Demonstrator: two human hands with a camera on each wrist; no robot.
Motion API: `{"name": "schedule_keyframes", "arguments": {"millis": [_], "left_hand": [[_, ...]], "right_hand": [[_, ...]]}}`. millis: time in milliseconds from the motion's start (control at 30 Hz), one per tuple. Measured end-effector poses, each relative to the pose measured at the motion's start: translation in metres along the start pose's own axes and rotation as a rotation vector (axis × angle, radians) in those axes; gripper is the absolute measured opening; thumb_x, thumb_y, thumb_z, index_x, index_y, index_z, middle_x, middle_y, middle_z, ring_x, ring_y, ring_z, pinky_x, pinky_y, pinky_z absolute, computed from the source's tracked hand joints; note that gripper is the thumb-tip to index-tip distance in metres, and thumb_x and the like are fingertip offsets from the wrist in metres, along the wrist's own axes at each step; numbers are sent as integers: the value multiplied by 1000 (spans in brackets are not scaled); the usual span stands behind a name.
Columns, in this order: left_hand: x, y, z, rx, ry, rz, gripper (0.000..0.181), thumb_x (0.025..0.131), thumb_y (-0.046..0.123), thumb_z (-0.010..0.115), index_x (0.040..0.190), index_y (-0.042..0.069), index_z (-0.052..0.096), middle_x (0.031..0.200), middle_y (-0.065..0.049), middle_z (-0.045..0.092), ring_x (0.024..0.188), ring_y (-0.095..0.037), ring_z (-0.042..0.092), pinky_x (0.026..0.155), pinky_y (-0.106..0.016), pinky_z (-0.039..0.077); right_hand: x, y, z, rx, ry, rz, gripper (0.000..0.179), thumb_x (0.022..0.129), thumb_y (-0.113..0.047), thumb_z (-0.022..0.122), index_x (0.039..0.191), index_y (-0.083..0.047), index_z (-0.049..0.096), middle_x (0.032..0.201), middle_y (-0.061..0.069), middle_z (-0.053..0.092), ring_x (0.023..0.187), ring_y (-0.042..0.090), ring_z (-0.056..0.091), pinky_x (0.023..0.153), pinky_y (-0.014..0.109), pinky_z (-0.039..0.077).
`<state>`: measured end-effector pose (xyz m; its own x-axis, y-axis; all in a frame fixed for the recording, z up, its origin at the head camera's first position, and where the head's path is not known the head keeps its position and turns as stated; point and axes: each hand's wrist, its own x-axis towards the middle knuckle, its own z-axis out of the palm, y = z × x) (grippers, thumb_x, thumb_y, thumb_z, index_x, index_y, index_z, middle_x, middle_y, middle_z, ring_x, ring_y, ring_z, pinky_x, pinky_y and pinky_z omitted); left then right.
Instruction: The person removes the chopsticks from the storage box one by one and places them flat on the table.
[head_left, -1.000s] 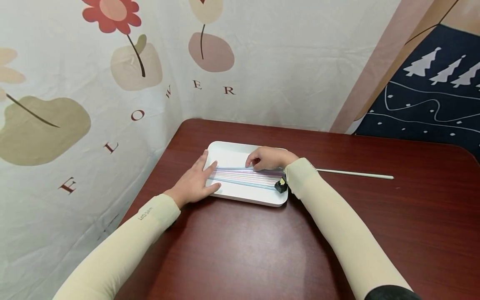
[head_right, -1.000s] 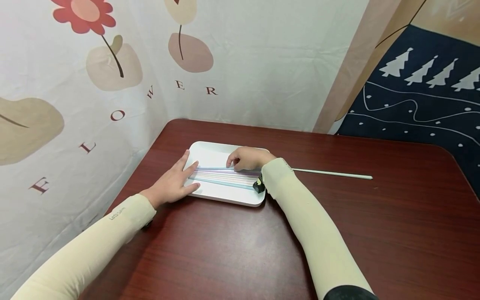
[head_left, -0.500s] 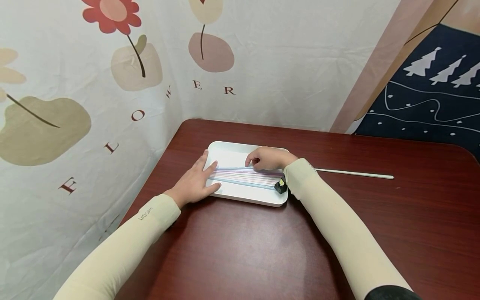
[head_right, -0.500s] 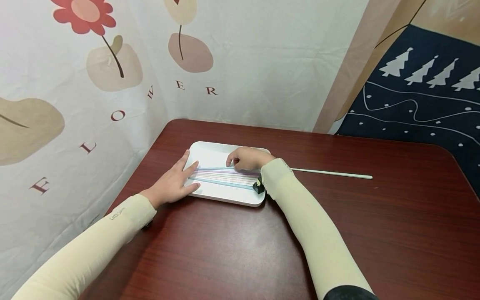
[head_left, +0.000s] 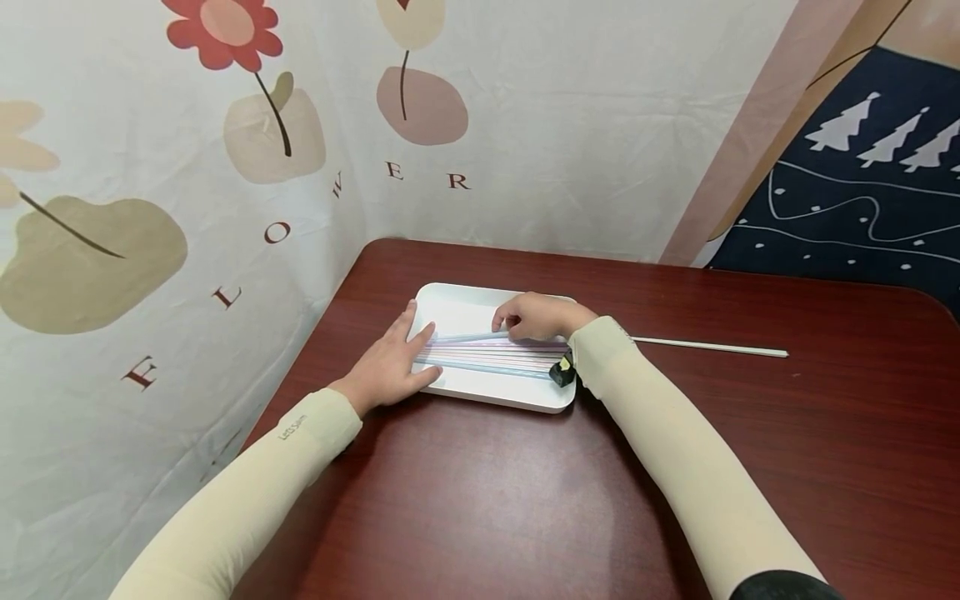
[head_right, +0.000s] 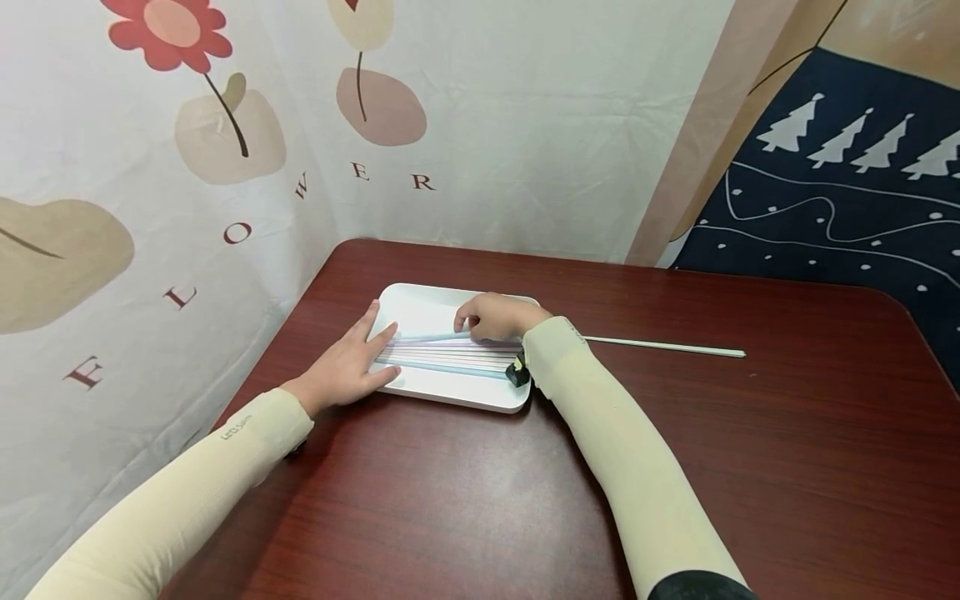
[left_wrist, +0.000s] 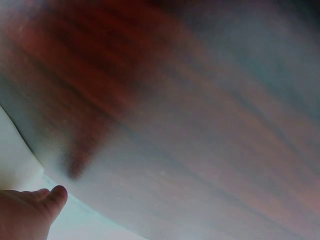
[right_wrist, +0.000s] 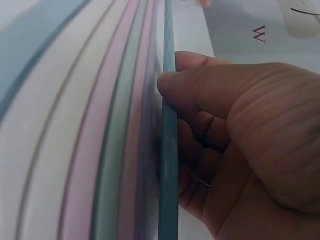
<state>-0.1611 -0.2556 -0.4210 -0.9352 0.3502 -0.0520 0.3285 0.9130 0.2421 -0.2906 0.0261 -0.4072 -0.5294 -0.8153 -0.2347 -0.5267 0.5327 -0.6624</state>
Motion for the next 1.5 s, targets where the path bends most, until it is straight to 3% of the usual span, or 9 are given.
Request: {"name": "schedule_keyframes", "arguments": {"millis": [200,400,800,1200,1500], "left_hand": [[0,0,-1,-2,-1,2,79,95,54,50,154,5,33,164,-22,-4,150,-36,10,115,-49,25],[0,0,-1,-5,-1,-1,79,95,54,50,154,5,34,164,-22,-3,150,-36,10,115,-49,26],[0,0,0,-7,6,9,79,96,55,49,155,5,33,164,-22,-4,150,-36,11,115,-50,25],[-1,0,0,-12,3,-1,79,96,55,50,155,5,33,164,-22,-3,150,-36,10,115,-50,26],[-1,-1,0,-13,12,13,80,95,54,51,154,3,33,163,-23,-3,150,-37,10,115,-51,26]], "right_hand": [[-6,-1,-6,28,28,-9,32,89,-1,53,111,-17,70,73,-1,46,64,12,41,67,30,38],[-11,-5,-14,17,19,-66,28,93,-1,53,114,-13,69,79,1,48,70,14,42,70,31,39],[-32,-8,-26,-62,-5,-24,32,97,-4,51,121,-15,69,89,3,53,81,15,47,74,32,40],[-62,-3,-37,-26,67,11,27,99,-7,53,118,-16,69,92,4,54,86,18,49,75,35,42],[-91,4,-42,-30,149,31,27,99,-6,51,117,-17,68,90,4,55,74,19,47,68,35,42]]}}
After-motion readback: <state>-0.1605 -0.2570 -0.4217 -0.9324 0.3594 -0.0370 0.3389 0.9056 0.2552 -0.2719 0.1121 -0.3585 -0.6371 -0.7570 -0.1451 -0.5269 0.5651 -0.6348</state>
